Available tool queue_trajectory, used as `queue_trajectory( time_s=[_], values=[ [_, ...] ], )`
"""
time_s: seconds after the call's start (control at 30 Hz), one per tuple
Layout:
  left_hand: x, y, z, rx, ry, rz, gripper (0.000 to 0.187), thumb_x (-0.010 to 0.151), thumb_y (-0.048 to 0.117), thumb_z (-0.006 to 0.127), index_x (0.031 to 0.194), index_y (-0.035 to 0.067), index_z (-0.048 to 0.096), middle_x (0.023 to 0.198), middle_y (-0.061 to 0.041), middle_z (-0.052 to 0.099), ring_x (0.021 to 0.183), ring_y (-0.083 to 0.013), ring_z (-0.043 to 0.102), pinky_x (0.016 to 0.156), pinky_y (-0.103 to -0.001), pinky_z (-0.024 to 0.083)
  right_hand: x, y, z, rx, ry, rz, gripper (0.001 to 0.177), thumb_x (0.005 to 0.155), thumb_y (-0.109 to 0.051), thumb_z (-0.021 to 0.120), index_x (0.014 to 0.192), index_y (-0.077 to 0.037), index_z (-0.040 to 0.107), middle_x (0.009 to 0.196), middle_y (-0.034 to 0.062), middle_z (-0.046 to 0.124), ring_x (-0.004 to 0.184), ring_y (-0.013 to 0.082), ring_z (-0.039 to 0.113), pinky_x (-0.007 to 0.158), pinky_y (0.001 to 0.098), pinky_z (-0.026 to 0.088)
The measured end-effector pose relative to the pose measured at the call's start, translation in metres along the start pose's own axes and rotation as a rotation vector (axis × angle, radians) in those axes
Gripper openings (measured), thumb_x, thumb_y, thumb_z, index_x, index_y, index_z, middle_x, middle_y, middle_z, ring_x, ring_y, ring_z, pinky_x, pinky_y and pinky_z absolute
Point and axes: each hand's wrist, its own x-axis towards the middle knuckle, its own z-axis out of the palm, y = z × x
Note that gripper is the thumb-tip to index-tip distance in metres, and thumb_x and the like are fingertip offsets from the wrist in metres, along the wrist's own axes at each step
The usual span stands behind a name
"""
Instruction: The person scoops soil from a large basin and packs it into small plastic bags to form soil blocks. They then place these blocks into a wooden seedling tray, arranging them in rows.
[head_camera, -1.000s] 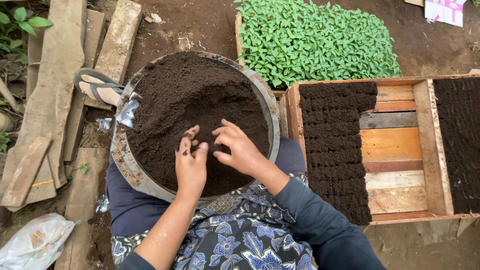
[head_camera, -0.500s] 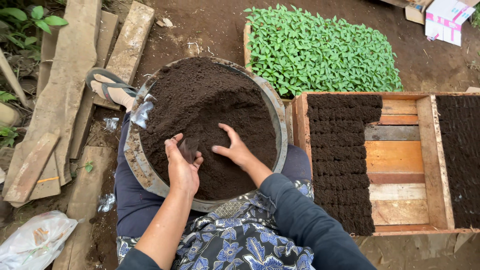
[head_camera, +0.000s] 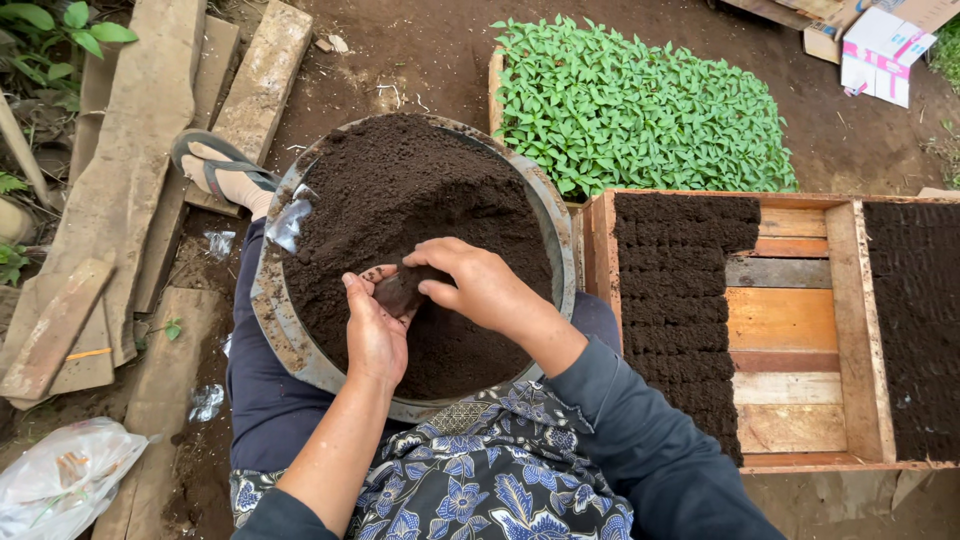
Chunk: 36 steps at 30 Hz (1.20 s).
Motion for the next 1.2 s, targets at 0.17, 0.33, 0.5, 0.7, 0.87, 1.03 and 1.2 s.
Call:
queue_trajectory(
  time_s=[0.17, 0.33, 0.5, 0.7, 0.87, 1.03, 1.2],
  values=[
    [-0.015, 0.007, 0.016, -0.049, -0.081, -0.030, 0.063, 0.089, 0.054, 0.018, 0.120, 0.004, 0.041, 0.112, -0.022, 0.053, 0.105, -0.0292, 0.051, 0.093, -0.044, 0.042, -0.001, 0.035, 0.036, -0.033, 0.172, -0.014, 0.008, 0.083, -0.017, 0.059, 0.090, -0.013, 0.061, 0.092, 0.0010, 0.061, 0.091, 0.0194, 0.061, 0.075, 0.0289, 0.051],
    [-0.017, -0.003, 0.028, -0.124, -0.111, -0.046, 0.071, 0.086, 0.058, 0.019, 0.127, 0.004, 0.040, 0.112, -0.019, 0.053, 0.104, -0.0258, 0.052, 0.094, -0.039, 0.042, -0.011, 0.046, 0.027, 0.031, 0.257, 0.030, 0.019, 0.077, -0.023, 0.065, 0.096, -0.020, 0.061, 0.103, -0.0009, 0.058, 0.100, 0.0205, 0.057, 0.083, 0.0314, 0.048],
    [-0.015, -0.019, 0.056, -0.101, -0.114, -0.037, 0.074, 0.084, 0.059, 0.021, 0.127, 0.003, 0.044, 0.111, -0.012, 0.052, 0.105, -0.0209, 0.049, 0.100, -0.031, 0.039, -0.025, 0.055, 0.021, 0.279, 0.096, 0.254, 0.049, 0.069, -0.035, 0.068, 0.114, -0.022, 0.053, 0.107, 0.0091, 0.062, 0.102, 0.0300, 0.057, 0.085, 0.0397, 0.048],
    [-0.010, -0.049, 0.088, 0.308, -0.331, -0.026, 0.062, 0.091, 0.047, 0.023, 0.135, 0.005, 0.032, 0.130, -0.010, 0.030, 0.124, -0.0241, 0.031, 0.107, -0.039, 0.026, -0.058, 0.111, 0.014, 0.430, 0.416, 0.378, 0.043, 0.068, -0.037, 0.068, 0.108, -0.026, 0.057, 0.105, 0.0030, 0.063, 0.105, 0.0222, 0.057, 0.089, 0.0327, 0.046],
    [-0.025, -0.016, 0.091, 1.101, -0.410, 0.028, 0.045, 0.085, 0.025, 0.039, 0.126, 0.007, 0.042, 0.134, -0.006, 0.038, 0.121, -0.0179, 0.041, 0.099, -0.033, 0.035, -0.127, 0.156, -0.104, 0.292, 0.557, 0.566, 0.039, 0.071, -0.025, 0.061, 0.109, -0.019, 0.056, 0.108, 0.0024, 0.061, 0.096, 0.0144, 0.059, 0.080, 0.0261, 0.045],
    [0.007, 0.011, 0.016, 1.503, -0.646, 0.288, 0.043, 0.079, 0.013, 0.052, 0.122, 0.009, 0.051, 0.125, -0.011, 0.048, 0.101, -0.0179, 0.058, 0.098, -0.029, 0.039, -0.194, 0.251, -0.189, 0.036, 0.763, 0.911, 0.038, 0.079, -0.020, 0.059, 0.116, -0.019, 0.051, 0.110, 0.0073, 0.059, 0.097, 0.0222, 0.056, 0.082, 0.0343, 0.048],
    [0.170, 0.048, -0.168, 1.653, -0.448, -0.024, 0.058, 0.072, -0.005, 0.064, 0.129, 0.001, 0.051, 0.109, -0.014, 0.063, 0.098, -0.0153, 0.054, 0.096, -0.025, 0.033, -0.235, 0.372, -0.222, -0.208, 0.735, 1.152, 0.036, 0.085, -0.027, 0.059, 0.115, -0.009, 0.051, 0.099, 0.0166, 0.060, 0.087, 0.0324, 0.056, 0.065, 0.0422, 0.047]
  ],
)
